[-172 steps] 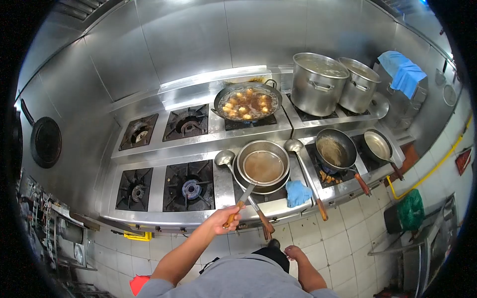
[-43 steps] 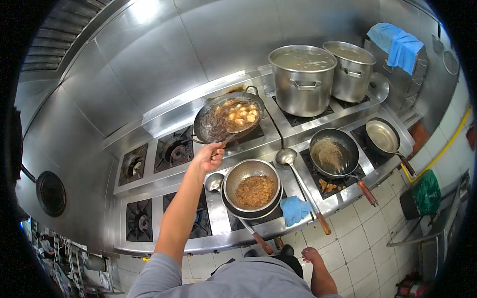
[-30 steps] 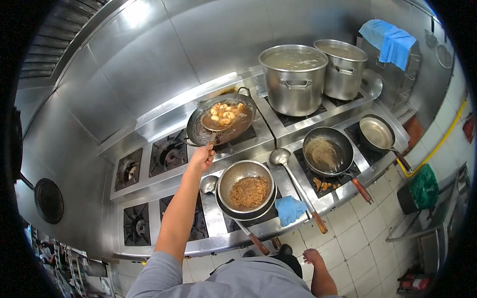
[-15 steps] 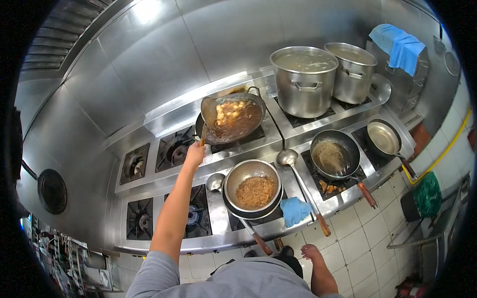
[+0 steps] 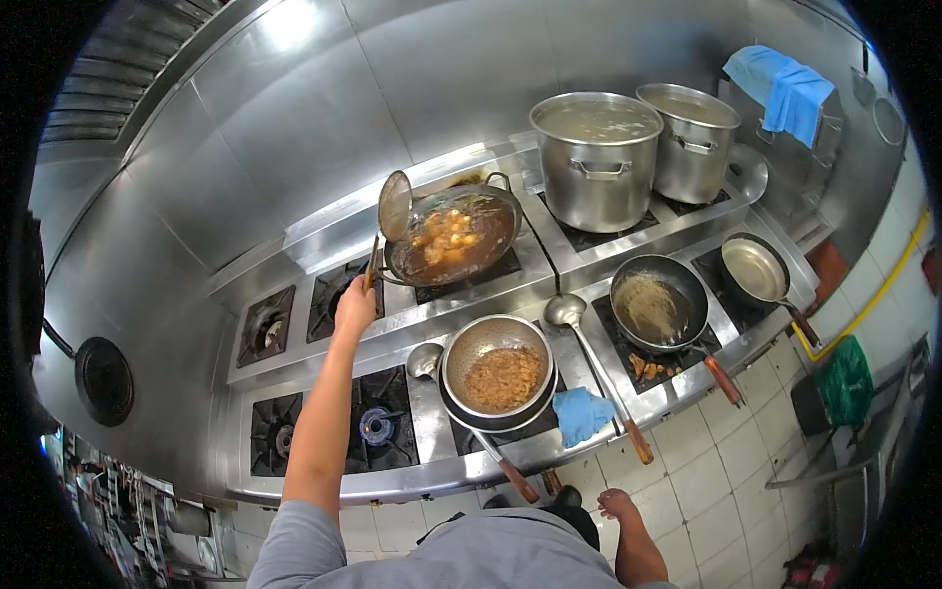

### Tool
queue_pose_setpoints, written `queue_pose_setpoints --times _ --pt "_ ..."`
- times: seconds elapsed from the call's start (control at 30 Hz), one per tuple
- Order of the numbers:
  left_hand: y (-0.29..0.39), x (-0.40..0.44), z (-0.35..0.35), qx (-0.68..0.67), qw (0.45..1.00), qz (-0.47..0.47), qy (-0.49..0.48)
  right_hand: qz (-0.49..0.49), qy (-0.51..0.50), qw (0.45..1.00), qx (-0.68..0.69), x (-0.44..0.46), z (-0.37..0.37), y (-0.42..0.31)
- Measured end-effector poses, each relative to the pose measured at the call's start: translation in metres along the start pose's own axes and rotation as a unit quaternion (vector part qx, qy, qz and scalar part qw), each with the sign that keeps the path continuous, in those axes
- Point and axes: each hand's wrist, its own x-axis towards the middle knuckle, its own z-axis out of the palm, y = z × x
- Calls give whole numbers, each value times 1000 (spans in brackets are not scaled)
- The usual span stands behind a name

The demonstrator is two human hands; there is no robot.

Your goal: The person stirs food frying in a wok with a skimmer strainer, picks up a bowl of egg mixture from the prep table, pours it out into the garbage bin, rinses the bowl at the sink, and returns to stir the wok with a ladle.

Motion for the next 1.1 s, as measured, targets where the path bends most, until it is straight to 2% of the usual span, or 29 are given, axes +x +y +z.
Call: queue_pose_setpoints --times 0.13,0.33,0.43,0.47,0.53,0.57,0.6,0.67,0.8,0.87,1.0,1.1 --pt "-6 3 -4 52 999 -10 -12 10 -9 1000 9 -7 3 -1" --pt "-28 15 29 30 998 4 -57 9 -21 1000 -1 -5 3 2" --pt "-35 25 51 -168 971 -46 -161 7 -18 1000 0 1 4 2" --pt "-31 25 52 -168 972 -46 -160 4 -20 1000 4 4 3 3" --pt "-15 22 49 -328 891 -176 -260 -2 -15 1000 12 3 5 -1" --pt "-5 16 48 -366 871 -196 -265 -7 -9 1000 20 2 5 -2" --pt "-3 17 51 -366 870 -194 -267 -7 -8 1000 22 0 6 -4" --pt "-2 19 59 -420 825 -220 -308 -13 -2 1000 25 -4 8 -7" --pt "2 17 76 -457 801 -227 -313 -13 -4 1000 21 -7 6 -4" --pt "6 14 77 -488 772 -233 -334 6 -7 1000 17 -2 3 5" --pt "12 11 79 -486 772 -222 -345 11 -5 1000 -3 -2 -3 9" --pt "17 5 73 -468 793 -199 -335 8 -1 1000 5 1 -5 10"
